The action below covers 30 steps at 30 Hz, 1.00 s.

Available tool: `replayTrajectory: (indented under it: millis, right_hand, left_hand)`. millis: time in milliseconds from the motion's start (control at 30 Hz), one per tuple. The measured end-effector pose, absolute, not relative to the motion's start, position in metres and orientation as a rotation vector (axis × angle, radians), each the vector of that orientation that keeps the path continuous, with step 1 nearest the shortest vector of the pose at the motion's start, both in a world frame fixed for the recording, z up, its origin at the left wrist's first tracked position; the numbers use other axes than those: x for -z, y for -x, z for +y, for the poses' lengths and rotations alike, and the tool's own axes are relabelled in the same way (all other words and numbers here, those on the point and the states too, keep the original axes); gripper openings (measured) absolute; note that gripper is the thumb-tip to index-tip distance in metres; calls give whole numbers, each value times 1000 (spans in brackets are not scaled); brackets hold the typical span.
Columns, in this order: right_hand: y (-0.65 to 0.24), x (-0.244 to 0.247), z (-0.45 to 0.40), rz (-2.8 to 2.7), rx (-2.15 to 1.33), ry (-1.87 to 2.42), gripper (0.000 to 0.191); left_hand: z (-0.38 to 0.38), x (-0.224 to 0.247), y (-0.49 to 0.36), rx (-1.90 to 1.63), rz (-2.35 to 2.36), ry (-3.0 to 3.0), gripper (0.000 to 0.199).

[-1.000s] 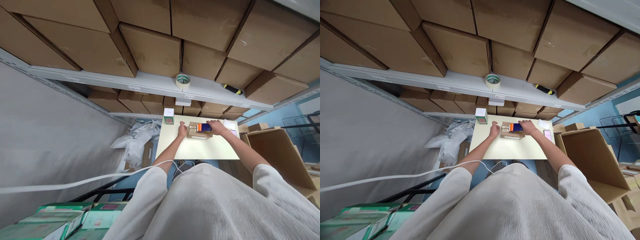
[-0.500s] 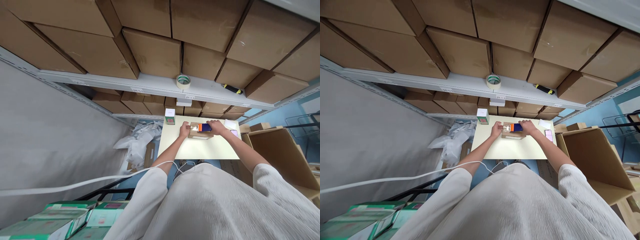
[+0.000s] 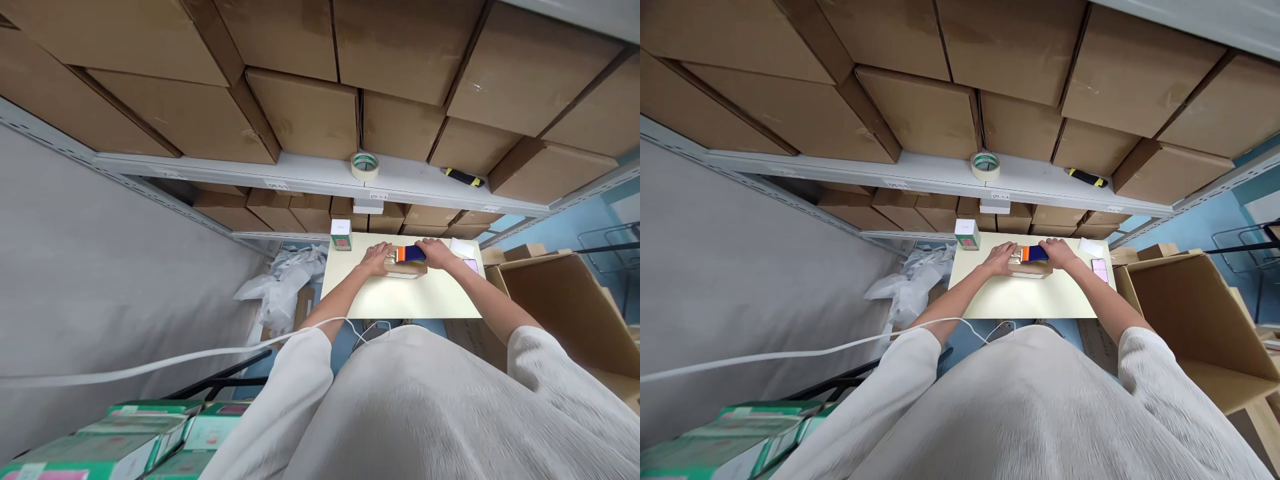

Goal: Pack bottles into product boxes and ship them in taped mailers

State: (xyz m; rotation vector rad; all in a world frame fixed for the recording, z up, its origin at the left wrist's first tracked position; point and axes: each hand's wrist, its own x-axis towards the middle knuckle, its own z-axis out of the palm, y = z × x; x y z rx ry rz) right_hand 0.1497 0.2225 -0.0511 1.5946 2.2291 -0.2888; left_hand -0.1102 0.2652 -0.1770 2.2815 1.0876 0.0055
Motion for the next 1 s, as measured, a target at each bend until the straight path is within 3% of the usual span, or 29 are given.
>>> replayTrajectory:
  millis: [200, 633, 1000]
  right_hand:
    - [-158, 50, 222, 2256, 305, -1562, 71]
    - [-235, 46, 205, 2229, 171, -1528, 59]
    - [-259, 58, 202, 2236, 222, -1516, 62]
  left_hand:
    - [274, 167, 119, 89, 1088, -2385, 126]
    - [280, 167, 145, 44, 1210, -2288, 124]
    - [278, 160, 139, 83, 1238, -2306, 121]
